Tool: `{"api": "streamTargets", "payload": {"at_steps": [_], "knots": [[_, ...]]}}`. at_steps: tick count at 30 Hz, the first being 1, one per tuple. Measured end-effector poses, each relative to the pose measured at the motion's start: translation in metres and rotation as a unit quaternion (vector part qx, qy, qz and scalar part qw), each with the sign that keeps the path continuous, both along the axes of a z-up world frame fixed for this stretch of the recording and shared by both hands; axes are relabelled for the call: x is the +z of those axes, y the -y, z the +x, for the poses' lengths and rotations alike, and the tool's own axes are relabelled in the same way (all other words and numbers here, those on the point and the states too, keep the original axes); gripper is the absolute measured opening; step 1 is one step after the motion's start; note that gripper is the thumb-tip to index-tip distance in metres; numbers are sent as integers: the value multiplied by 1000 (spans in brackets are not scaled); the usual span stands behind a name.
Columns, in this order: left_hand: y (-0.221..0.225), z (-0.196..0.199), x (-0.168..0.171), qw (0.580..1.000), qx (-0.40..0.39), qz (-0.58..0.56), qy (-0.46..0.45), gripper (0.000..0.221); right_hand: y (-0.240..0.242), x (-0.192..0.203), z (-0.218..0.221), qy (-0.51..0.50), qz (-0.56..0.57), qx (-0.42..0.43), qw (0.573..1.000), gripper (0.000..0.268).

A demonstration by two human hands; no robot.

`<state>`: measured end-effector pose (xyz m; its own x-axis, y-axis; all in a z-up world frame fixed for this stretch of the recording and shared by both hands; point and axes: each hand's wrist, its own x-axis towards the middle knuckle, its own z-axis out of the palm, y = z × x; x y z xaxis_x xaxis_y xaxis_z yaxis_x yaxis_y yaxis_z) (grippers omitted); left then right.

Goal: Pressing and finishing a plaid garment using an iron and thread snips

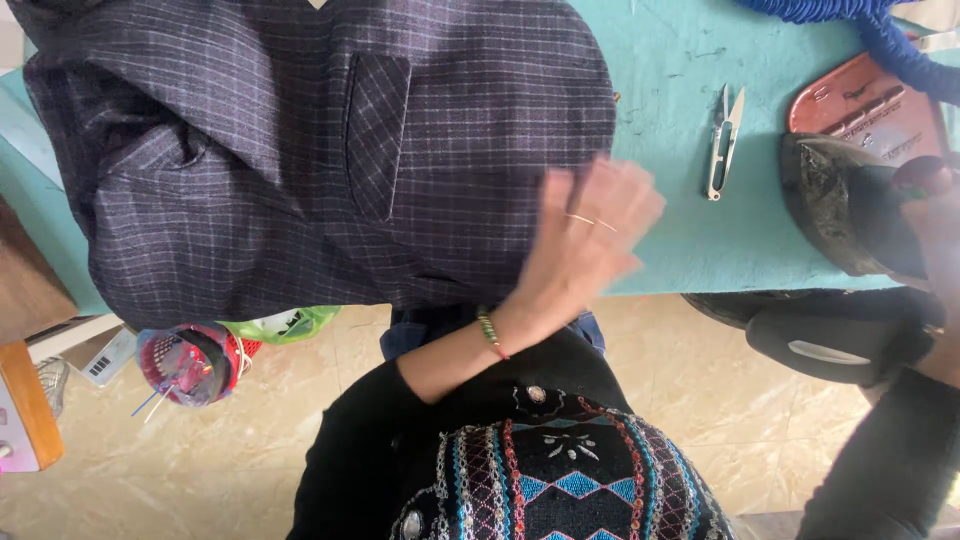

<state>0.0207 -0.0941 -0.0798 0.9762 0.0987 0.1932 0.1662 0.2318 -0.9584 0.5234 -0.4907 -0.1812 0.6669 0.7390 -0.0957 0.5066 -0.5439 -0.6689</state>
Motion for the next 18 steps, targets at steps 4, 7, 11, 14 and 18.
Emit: {"api": "streamTargets", "payload": {"at_steps": [4,7,11,14,18], "knots": [[-21,-36,28,499,-54,-856,122,94,-68,29,11,-496,-305,-199,788,54],[-6,-58,18,267,-182,-946,39,58,-120,-33,-15,-578,-424,-258,647,65],[-48,-86,61,204,-275,-921,187,34,-144,124,-150,-145,-2,-14,989,53],[-104,-104,103,485,-164,-814,275,18,-199,201,-236,-21,-140,-56,988,35],[-126,-151,31,514,-50,-794,321,39,-262,234,-306,216,-205,88,951,37]]}}
